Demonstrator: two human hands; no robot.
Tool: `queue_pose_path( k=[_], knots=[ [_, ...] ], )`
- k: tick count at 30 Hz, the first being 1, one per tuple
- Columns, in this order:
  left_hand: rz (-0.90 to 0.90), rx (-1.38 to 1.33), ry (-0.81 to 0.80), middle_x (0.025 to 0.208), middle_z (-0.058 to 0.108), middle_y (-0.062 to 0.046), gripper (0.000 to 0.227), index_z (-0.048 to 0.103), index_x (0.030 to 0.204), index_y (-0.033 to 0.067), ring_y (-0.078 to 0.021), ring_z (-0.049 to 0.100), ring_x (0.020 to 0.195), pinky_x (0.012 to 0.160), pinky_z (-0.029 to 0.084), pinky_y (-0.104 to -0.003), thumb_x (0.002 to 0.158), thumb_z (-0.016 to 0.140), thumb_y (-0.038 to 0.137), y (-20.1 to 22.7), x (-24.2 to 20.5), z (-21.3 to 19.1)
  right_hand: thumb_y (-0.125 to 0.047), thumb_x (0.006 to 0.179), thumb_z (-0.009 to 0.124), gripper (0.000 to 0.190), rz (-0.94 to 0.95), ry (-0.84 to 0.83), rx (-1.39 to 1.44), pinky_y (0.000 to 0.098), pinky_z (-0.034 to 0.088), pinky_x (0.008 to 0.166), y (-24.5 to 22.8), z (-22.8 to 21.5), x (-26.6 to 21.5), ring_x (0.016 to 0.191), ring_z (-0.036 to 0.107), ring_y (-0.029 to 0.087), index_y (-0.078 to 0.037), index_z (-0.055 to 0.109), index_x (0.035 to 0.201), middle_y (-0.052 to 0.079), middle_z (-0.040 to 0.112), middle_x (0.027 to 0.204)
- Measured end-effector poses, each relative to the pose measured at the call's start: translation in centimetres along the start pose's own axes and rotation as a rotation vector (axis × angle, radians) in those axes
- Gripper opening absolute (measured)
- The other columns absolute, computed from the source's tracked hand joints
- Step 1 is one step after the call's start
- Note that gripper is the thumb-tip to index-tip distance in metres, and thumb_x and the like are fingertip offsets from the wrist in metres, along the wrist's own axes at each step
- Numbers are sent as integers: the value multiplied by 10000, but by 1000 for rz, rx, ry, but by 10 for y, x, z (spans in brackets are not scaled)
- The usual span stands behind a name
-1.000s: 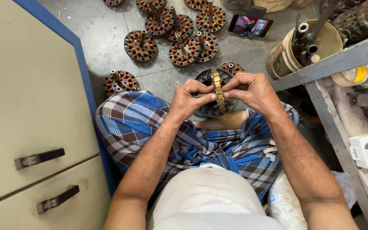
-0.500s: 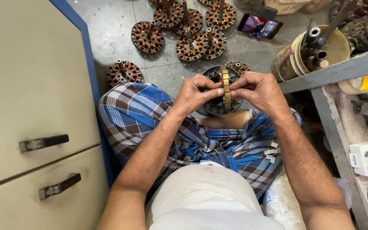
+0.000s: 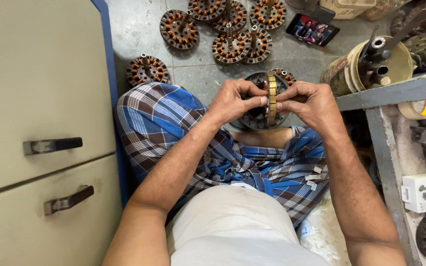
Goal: The person sits on the floor and inserts small white insulating pieces into the slots of a motor stator. They use a green-handled screwdriver to press the pieces into place. Several similar stators are visible on the floor.
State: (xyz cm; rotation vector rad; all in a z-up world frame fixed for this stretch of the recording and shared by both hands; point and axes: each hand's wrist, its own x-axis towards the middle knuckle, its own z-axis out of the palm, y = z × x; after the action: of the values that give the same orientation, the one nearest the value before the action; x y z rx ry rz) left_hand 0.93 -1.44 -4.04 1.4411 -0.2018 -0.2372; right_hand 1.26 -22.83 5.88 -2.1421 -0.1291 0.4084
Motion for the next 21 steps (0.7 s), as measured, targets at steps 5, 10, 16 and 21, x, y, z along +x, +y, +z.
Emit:
queue_pose_path(
  k=[5,10,16,21],
  knots=[
    [51,-10,-2,930,795,-57,197,818,1008,57,-118,740,841,767,594,-265,839,830,159,0,2,-1,21,841,786,141,-1,-13,-13,273,629,735,0,-1,2,818,753,132,12,769,981,69,761,884],
    [59,15,-2,924,797,-60,191,820,1005,53,-104,736,839,769,591,-262,838,829,144,-1,2,-1,7,842,793,141,62,-5,-87,279,615,713,-1,-1,4,794,750,140,9,772,981,82,776,860],
    [67,-45,-25,927,803,-53,198,811,1021,37,-92,731,840,771,593,-255,852,821,141,-1,2,-1,17,838,783,136,46,-18,-47,273,629,736,1,-2,5,825,760,135,12,761,972,87,777,880],
    [22,-115,-77,944,802,-45,245,784,1034,27,-83,733,861,793,604,-259,844,835,173,4,1,-3,35,831,796,138,93,-98,-68,302,621,735,1,-7,13,808,745,159,22,733,953,107,774,880]
  ],
)
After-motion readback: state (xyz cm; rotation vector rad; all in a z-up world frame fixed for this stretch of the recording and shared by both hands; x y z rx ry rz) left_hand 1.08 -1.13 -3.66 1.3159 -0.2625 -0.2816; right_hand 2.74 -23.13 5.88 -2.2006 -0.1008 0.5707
